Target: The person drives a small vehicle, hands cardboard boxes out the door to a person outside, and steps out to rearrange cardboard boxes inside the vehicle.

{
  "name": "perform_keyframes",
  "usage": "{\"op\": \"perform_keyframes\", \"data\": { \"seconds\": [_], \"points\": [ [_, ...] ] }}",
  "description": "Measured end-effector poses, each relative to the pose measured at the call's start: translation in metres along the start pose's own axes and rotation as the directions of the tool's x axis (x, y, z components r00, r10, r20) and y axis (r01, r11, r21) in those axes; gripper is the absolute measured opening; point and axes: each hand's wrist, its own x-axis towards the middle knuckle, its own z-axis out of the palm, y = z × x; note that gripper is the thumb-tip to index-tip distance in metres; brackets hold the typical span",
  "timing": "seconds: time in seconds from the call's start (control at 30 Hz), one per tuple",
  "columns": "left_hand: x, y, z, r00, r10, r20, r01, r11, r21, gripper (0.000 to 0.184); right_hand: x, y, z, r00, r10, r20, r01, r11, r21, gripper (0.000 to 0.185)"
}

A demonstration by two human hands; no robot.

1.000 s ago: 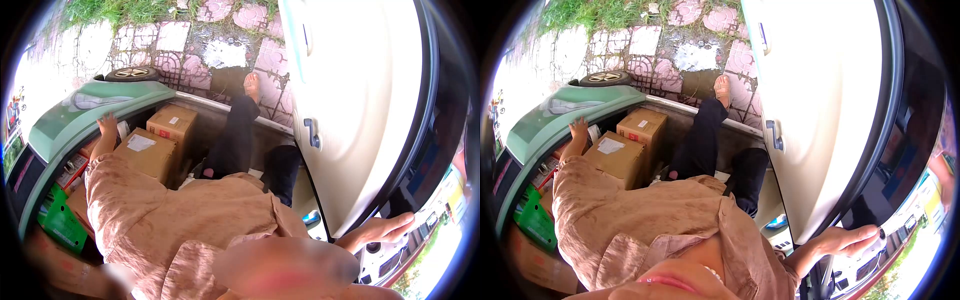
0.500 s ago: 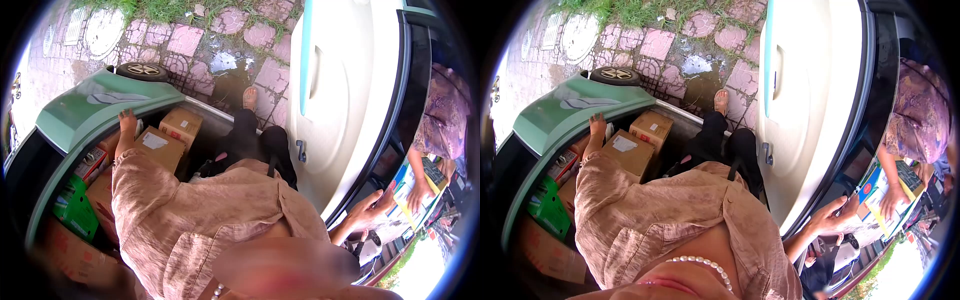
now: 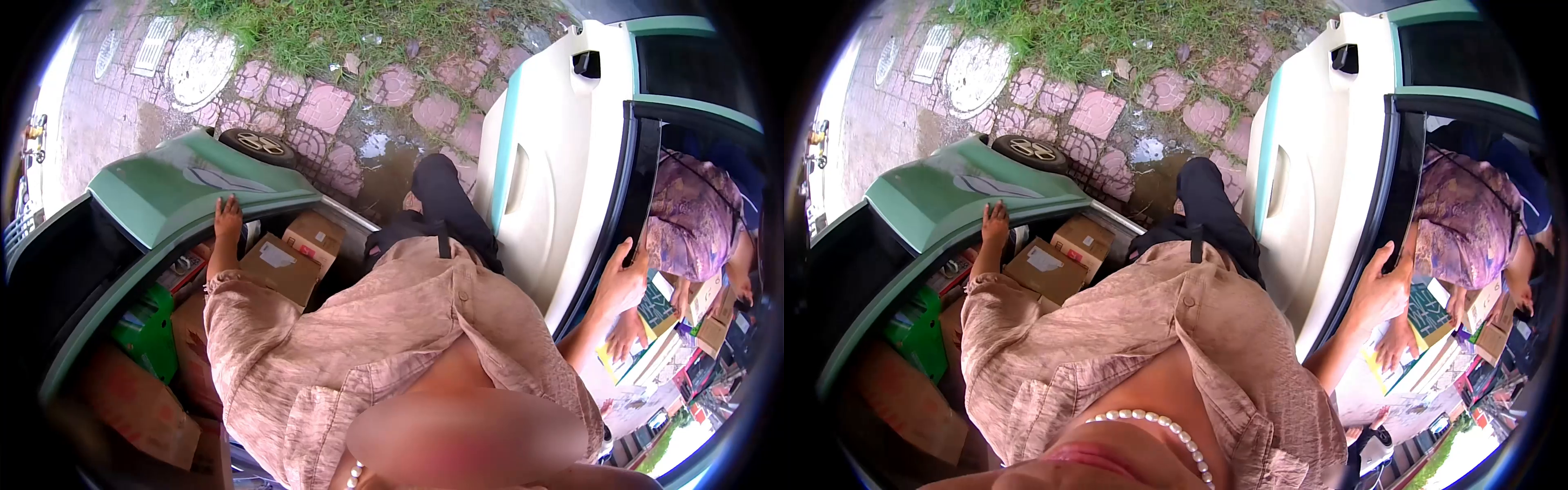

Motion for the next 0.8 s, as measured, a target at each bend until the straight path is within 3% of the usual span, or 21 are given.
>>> {"op": "perform_keyframes", "data": {
  "seconds": [0.1, 0.27, 0.33, 0.4, 0.43, 0.47, 0.53, 0.67, 0.73, 0.8],
  "points": [
    [-0.003, 0.005, -0.009, 0.998, -0.019, 0.055, 0.015, 0.997, 0.072, 0.043, 0.035, -0.029, 0.01, 0.998, 0.035, -0.047, -0.034, 0.999, 0.02, 0.04],
    [0.003, 0.005, -0.004, 0.988, -0.036, 0.153, 0.046, 0.997, -0.062, 0.045, 0.115, -0.111, 0.031, 0.969, 0.025, -0.247, -0.019, 1.0, 0.025, 0.037],
    [0.002, 0.011, -0.011, 0.995, -0.075, 0.066, 0.078, 0.996, -0.043, 0.045, 0.156, -0.137, 0.051, 0.859, -0.027, -0.511, 0.077, 0.994, 0.075, 0.027],
    [0.012, 0.021, -0.029, 0.969, -0.173, 0.174, 0.193, 0.976, -0.105, 0.046, 0.2, -0.158, 0.06, 0.729, -0.081, -0.68, 0.1, 0.995, -0.011, 0.024],
    [0.03, 0.02, -0.049, 0.949, -0.21, 0.233, 0.254, 0.95, -0.181, 0.045, 0.217, -0.17, 0.071, 0.726, -0.027, -0.687, -0.055, 0.994, -0.096, 0.024],
    [0.05, 0.015, -0.07, 0.929, -0.219, 0.298, 0.301, 0.916, -0.266, 0.045, 0.236, -0.179, 0.081, 0.693, 0.008, -0.721, -0.097, 0.992, -0.082, 0.022],
    [0.098, -0.006, -0.111, 0.911, -0.191, 0.364, 0.357, 0.808, -0.469, 0.045, 0.254, -0.197, 0.082, 0.748, 0.155, -0.645, -0.334, 0.928, -0.165, 0.018],
    [0.232, -0.066, -0.208, 0.956, -0.062, 0.286, 0.254, 0.659, -0.708, 0.045, 0.248, -0.19, 0.093, 0.74, 0.261, -0.62, -0.358, 0.933, -0.035, 0.013],
    [0.308, -0.087, -0.258, 0.98, 0.042, 0.194, 0.119, 0.661, -0.741, 0.045, 0.242, -0.191, 0.091, 0.736, 0.324, -0.595, -0.296, 0.944, 0.149, 0.014],
    [0.386, -0.095, -0.31, 0.977, 0.182, 0.115, -0.042, 0.683, -0.729, 0.045, 0.239, -0.204, 0.081, 0.76, 0.355, -0.544, -0.364, 0.926, 0.097, 0.021]
  ]
}}
